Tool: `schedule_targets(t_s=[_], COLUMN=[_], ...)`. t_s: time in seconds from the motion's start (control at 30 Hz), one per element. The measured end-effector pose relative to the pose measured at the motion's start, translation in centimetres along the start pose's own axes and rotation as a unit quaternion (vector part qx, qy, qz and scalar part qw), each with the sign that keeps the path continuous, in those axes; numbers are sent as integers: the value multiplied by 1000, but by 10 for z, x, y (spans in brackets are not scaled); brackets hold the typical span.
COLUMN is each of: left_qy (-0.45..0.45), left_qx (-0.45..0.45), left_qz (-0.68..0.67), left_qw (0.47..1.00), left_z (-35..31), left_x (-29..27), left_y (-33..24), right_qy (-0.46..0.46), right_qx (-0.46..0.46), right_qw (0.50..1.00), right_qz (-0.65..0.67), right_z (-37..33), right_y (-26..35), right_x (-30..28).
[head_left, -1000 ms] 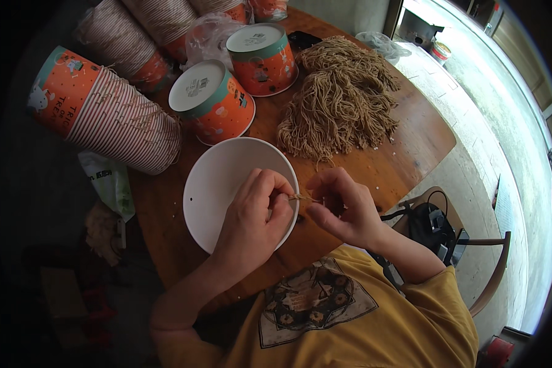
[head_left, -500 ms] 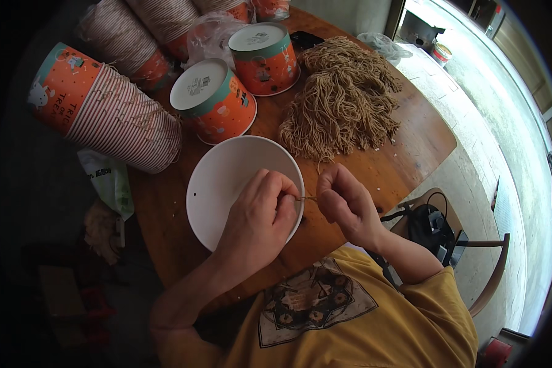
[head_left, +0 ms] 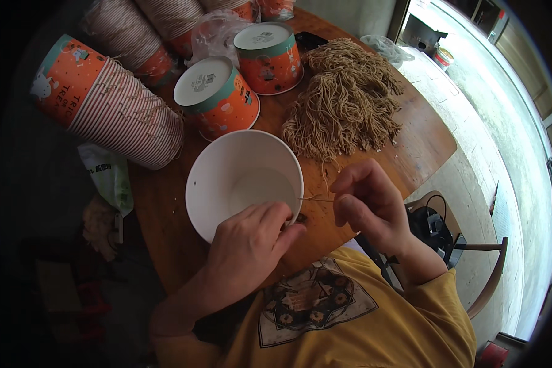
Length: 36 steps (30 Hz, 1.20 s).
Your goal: Attach thin string handles to decorative paper buckets.
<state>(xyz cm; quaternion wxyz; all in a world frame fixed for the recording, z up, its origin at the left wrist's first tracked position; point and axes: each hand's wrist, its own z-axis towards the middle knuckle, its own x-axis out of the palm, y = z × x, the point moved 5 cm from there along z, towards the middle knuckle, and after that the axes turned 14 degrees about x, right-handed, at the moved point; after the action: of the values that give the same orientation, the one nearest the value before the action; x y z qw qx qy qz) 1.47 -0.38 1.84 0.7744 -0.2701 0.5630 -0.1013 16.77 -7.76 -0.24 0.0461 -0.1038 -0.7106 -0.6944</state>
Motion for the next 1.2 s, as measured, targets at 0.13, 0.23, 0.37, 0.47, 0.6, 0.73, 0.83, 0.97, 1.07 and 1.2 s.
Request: schedule_targets(t_s=[0.13,0.23,0.37,0.47,0.6,0.73,0.83,0.97,1.07,1.2], left_qy=[14,-39,-158,-181,-211,-175,-145,-91,-50,-66], left_qx=[23,16,72,68,71,52,38,67,47,23], left_qz=[179,211,137,119,137,159,179,202,221,243], left_qw=[984,977,975,974,965,970,972,973,973,967], left_z=[-20,-26,-24,-25,-30,-33,-40,-48,-63,-71], left_x=[-16,-24,-15,4,7,9,1,-15,-37,-67], left_y=[-5,-10,-21,-11,-5,0,4,14,27,53], right_qy=[46,50,122,137,128,147,164,207,288,308], right_qx=[-13,5,-46,-78,-51,-53,37,139,116,15], right_qw=[999,997,981,971,976,983,986,961,908,904], right_qz=[-26,-55,-146,-181,-166,-98,9,122,283,297], right_z=[2,2,3,4,0,-6,-6,5,9,18], right_y=[8,18,24,27,30,27,28,18,21,33], right_x=[5,24,48,57,55,55,53,41,33,8])
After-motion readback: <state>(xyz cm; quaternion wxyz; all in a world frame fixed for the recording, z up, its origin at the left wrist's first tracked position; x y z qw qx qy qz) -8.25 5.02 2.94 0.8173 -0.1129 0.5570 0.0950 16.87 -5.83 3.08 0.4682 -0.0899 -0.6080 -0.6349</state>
